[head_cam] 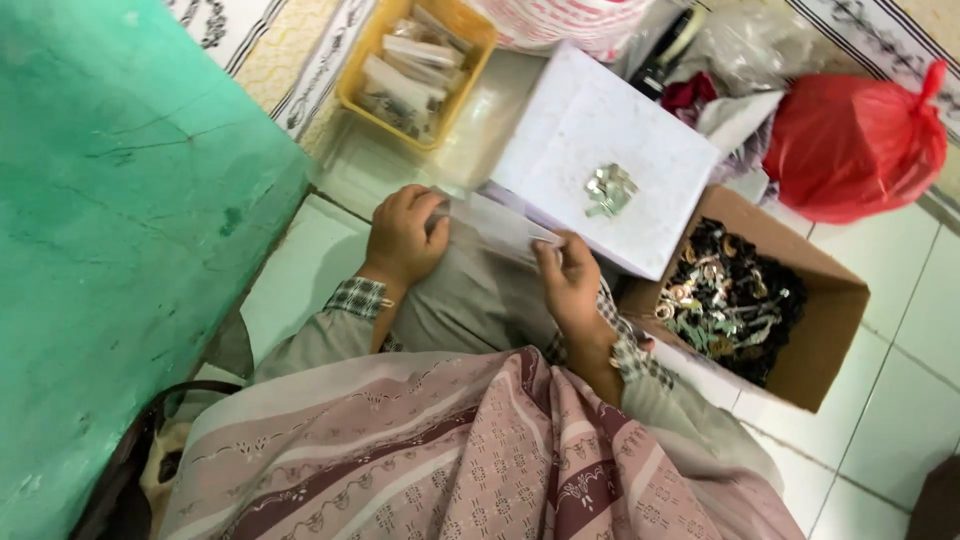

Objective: The person sorts through a box of small metal buckles, selects specific pieces to place on a white surface, and then gathers a set of them into a small plastic bag.

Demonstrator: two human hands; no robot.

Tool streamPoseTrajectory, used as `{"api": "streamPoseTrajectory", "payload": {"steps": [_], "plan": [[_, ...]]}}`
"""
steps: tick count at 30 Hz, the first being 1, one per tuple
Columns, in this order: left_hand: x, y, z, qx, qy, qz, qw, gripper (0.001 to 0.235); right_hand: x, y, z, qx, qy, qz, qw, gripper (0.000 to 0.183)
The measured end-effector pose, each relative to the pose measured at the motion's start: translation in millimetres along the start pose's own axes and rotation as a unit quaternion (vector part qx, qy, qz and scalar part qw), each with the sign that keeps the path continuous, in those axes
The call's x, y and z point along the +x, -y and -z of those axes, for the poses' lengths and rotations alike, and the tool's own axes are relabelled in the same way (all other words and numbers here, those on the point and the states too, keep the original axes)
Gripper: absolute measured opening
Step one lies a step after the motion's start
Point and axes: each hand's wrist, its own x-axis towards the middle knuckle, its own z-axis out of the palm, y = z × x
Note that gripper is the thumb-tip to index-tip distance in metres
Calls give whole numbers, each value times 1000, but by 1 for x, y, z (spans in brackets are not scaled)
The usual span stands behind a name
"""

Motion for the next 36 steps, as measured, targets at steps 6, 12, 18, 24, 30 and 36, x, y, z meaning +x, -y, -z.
{"api": "streamPoseTrajectory", "payload": {"steps": [6,12,18,24,30,36], "plan": [[1,-56,6,-116,-38,-48,991,30,-30,72,50,280,-142,-126,941,6],[-44,-139,-81,-591,78,104,796,60,-63,62,95,359,-168,-128,909,10],[-69,-187,-64,-589,173,146,776,28,-84,49,132,426,-246,-112,863,10],[-51,-245,-39,-546,235,122,794,54,-103,18,136,450,-275,-109,843,9],[-41,-250,-27,-520,212,173,809,10,-98,46,143,399,-257,-98,875,19],[-38,-247,-20,-548,183,203,791,14,-96,76,152,187,-272,-15,944,23]]}}
